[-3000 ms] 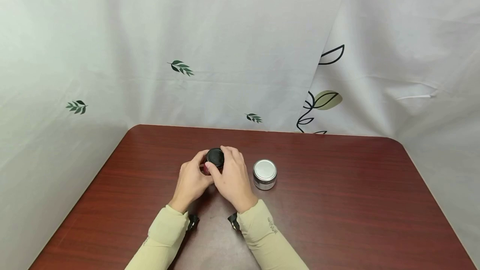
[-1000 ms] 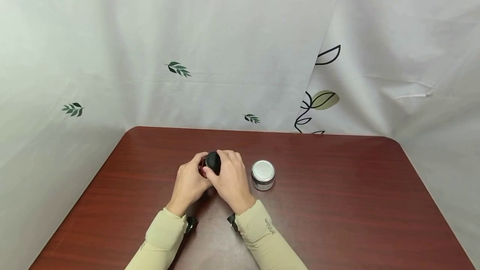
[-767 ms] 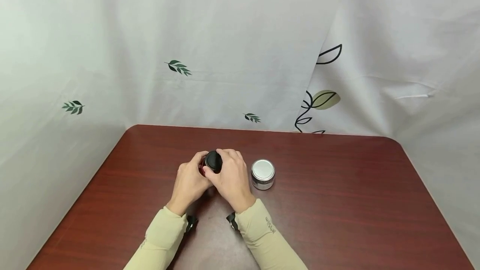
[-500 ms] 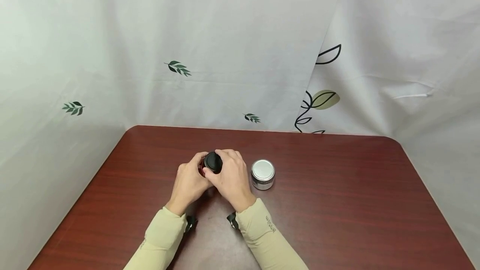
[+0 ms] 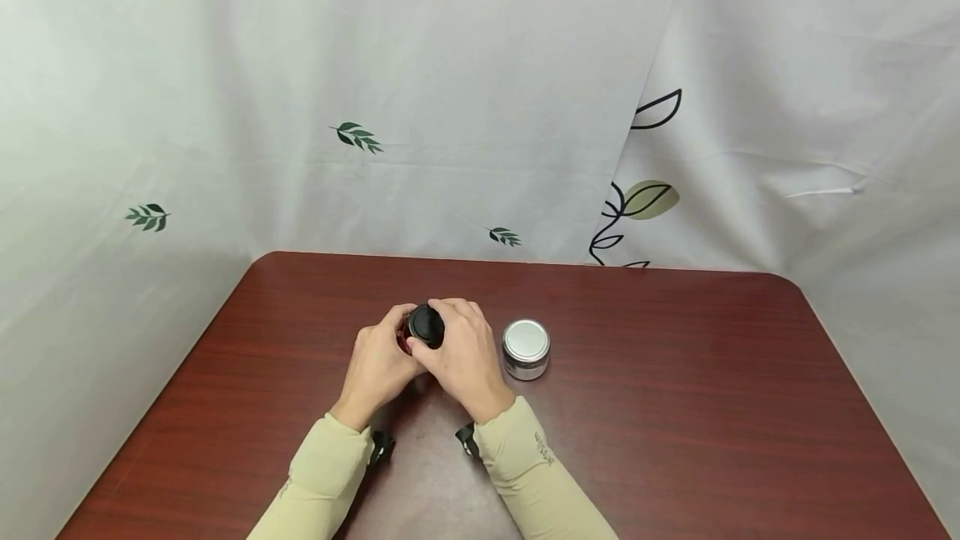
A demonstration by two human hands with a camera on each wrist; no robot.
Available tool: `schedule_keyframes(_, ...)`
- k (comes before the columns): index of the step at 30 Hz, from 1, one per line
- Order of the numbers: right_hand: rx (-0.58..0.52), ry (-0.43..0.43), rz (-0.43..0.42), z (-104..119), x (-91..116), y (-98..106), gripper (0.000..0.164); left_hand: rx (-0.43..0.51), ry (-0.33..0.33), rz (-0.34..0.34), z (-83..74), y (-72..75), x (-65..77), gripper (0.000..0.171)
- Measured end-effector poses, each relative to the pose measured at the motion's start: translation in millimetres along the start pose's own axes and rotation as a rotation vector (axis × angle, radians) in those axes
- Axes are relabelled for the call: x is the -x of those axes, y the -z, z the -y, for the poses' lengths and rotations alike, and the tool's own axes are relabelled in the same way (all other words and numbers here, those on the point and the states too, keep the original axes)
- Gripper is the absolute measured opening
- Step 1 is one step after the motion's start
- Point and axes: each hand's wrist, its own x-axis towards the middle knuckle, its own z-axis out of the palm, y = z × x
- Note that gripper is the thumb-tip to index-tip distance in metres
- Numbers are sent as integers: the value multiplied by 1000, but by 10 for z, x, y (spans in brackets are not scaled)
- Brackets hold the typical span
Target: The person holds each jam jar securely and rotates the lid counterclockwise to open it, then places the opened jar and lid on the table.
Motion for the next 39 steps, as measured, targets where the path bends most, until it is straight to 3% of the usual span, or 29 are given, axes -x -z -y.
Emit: schedule_keyframes(39, 11, 55, 32, -22, -1, 25, 50, 29, -30, 22, 9, 17, 0, 60)
